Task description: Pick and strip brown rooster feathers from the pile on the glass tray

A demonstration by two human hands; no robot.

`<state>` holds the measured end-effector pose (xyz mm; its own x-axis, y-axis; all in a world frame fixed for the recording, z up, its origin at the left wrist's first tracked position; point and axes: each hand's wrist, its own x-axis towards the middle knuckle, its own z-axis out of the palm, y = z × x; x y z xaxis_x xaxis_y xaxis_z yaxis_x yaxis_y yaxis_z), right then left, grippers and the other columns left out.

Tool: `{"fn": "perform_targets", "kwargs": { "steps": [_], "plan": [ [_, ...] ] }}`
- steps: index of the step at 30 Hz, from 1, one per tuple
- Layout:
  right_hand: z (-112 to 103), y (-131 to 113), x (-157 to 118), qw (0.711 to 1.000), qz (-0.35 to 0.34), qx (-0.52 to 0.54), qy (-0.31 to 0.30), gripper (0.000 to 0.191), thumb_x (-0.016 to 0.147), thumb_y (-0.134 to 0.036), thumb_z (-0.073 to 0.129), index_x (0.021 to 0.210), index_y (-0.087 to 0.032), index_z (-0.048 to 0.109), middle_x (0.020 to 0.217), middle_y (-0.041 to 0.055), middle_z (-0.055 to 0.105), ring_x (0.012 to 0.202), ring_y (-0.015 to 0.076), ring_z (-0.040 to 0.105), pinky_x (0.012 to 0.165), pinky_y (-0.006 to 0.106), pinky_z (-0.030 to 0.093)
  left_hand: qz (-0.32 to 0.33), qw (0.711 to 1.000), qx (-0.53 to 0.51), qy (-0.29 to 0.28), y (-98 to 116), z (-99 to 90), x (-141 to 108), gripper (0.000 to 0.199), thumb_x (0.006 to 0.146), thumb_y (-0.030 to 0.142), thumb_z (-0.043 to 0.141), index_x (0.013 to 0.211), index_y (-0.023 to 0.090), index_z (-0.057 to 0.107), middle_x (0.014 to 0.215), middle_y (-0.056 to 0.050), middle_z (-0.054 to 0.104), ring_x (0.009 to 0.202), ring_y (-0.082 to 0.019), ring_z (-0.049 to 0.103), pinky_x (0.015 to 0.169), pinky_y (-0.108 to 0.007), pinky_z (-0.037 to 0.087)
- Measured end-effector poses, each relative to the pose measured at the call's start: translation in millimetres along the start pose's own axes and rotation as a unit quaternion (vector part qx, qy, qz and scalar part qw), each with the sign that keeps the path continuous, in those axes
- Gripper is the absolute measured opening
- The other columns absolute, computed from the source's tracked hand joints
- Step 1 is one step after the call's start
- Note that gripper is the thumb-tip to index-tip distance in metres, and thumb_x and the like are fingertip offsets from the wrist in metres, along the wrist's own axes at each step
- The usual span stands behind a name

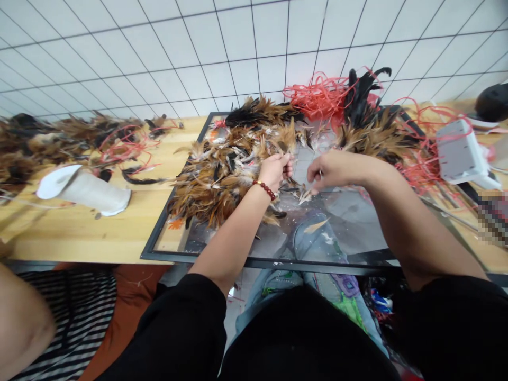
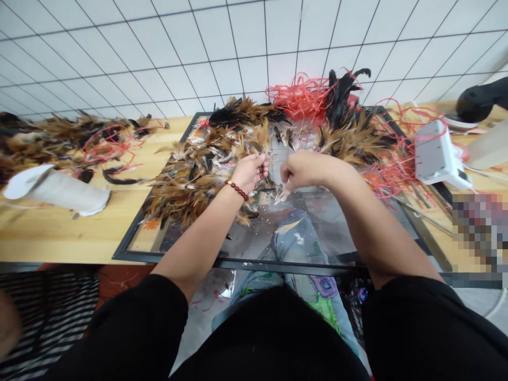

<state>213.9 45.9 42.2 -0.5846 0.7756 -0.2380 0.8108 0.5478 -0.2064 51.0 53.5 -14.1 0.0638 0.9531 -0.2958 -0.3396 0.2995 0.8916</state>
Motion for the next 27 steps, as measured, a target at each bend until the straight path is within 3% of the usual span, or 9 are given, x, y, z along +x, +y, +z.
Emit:
{"fn": "perform_targets", "kwargs": {
  "steps": [3, 5, 9, 12, 14, 17, 19, 23, 27],
  "plan": [
    [-5.8, -39.9, -20.9, 0.988, -0.060, -0.041, -0.138, 0.023, 0.066, -0.038, 0.081, 0.085, -0.025, 0.078, 0.073, 0.0007, 0.074, 0.063, 0.0160, 0.062, 0.058, 0.027, 0.040, 0.004, 1.000, -0.019, 0.006, 2.8, 0.4, -0.9, 0.023, 0.096, 0.014, 0.049, 0.075, 0.012, 0.058, 0.056, 0.005, 0.049, 0.046, -0.003, 0.046, 0.050, -0.016, 0.039],
    [-1.9, -70.3, -30.3, 0.978, -0.060, -0.119, -0.158, 0.027, 0.065, -0.040, 0.081, 0.084, -0.021, 0.078, 0.075, 0.0058, 0.074, 0.065, 0.0192, 0.064, 0.056, 0.028, 0.038, 0.008, 1.000, -0.025, 0.007, 4.1, 0.2, -1.4, 0.023, 0.096, 0.014, 0.049, 0.075, 0.012, 0.057, 0.056, 0.005, 0.049, 0.046, -0.003, 0.046, 0.049, -0.016, 0.039],
    [13.7, -97.3, -30.2, 0.965, -0.085, -0.163, -0.188, 0.022, 0.077, -0.013, 0.061, 0.092, -0.010, 0.077, 0.085, 0.0148, 0.075, 0.074, 0.0228, 0.067, 0.058, 0.029, 0.037, 0.015, 0.999, -0.041, 0.004, 6.1, -1.5, -1.7, 0.023, 0.096, 0.014, 0.049, 0.075, 0.012, 0.058, 0.057, 0.004, 0.049, 0.046, -0.003, 0.046, 0.050, -0.017, 0.039],
    [21.1, -68.4, -12.8, 0.965, -0.166, 0.004, -0.203, 0.019, 0.074, -0.011, 0.058, 0.085, -0.014, 0.074, 0.079, 0.0061, 0.073, 0.068, 0.0156, 0.062, 0.061, 0.026, 0.040, 0.016, 0.998, -0.055, -0.007, 7.3, -2.4, -1.8, 0.022, 0.096, 0.014, 0.049, 0.077, 0.011, 0.058, 0.057, 0.004, 0.050, 0.046, -0.003, 0.047, 0.049, -0.016, 0.038],
    [22.1, -34.5, 1.2, 0.955, -0.181, 0.189, -0.140, 0.011, 0.078, -0.015, 0.058, 0.084, -0.015, 0.067, 0.079, 0.0025, 0.070, 0.069, 0.0112, 0.059, 0.064, 0.023, 0.043, 0.014, 0.998, -0.068, -0.009, 7.3, -2.1, -2.0, 0.019, 0.095, 0.014, 0.051, 0.078, 0.011, 0.059, 0.059, 0.004, 0.052, 0.047, -0.003, 0.048, 0.049, -0.017, 0.039],
    [19.0, 10.8, 13.0, 0.921, -0.079, 0.380, 0.045, 0.018, 0.084, -0.034, 0.058, 0.082, -0.016, 0.059, 0.068, -0.0014, 0.060, 0.056, 0.0082, 0.049, 0.056, 0.022, 0.040, 0.005, 0.997, -0.074, -0.006, 6.1, -0.6, -2.0, 0.014, 0.092, 0.014, 0.056, 0.079, 0.012, 0.058, 0.066, 0.003, 0.058, 0.047, -0.003, 0.049, 0.048, -0.018, 0.039],
    [14.1, 23.8, 11.1, 0.916, -0.037, 0.393, 0.075, 0.028, 0.080, -0.044, 0.063, 0.082, -0.016, 0.061, 0.066, -0.0017, 0.058, 0.056, 0.0087, 0.048, 0.058, 0.024, 0.040, 0.002, 0.997, -0.072, -0.003, 5.2, 0.1, -1.9, 0.012, 0.090, 0.015, 0.059, 0.079, 0.012, 0.058, 0.071, 0.002, 0.061, 0.048, -0.003, 0.050, 0.048, -0.017, 0.038],
    [3.8, -5.1, -7.1, 0.950, -0.095, 0.226, -0.191, 0.047, 0.064, -0.044, 0.080, 0.100, -0.015, 0.072, 0.079, 0.0022, 0.069, 0.067, 0.0139, 0.059, 0.065, 0.027, 0.043, 0.009, 0.996, -0.085, 0.002, 5.0, -0.5, -1.5, 0.014, 0.092, 0.014, 0.057, 0.078, 0.012, 0.058, 0.068, 0.002, 0.059, 0.049, -0.003, 0.050, 0.049, -0.017, 0.038],
    [8.2, -68.3, -22.8, 0.969, -0.056, -0.111, -0.214, 0.030, 0.067, -0.031, 0.078, 0.090, -0.012, 0.078, 0.080, 0.0119, 0.073, 0.072, 0.0232, 0.064, 0.059, 0.030, 0.039, 0.009, 0.995, -0.100, 0.006, 6.1, -2.2, -1.0, 0.013, 0.092, 0.014, 0.057, 0.079, 0.013, 0.057, 0.071, 0.002, 0.061, 0.049, -0.003, 0.050, 0.049, -0.017, 0.038]
  ]
}}
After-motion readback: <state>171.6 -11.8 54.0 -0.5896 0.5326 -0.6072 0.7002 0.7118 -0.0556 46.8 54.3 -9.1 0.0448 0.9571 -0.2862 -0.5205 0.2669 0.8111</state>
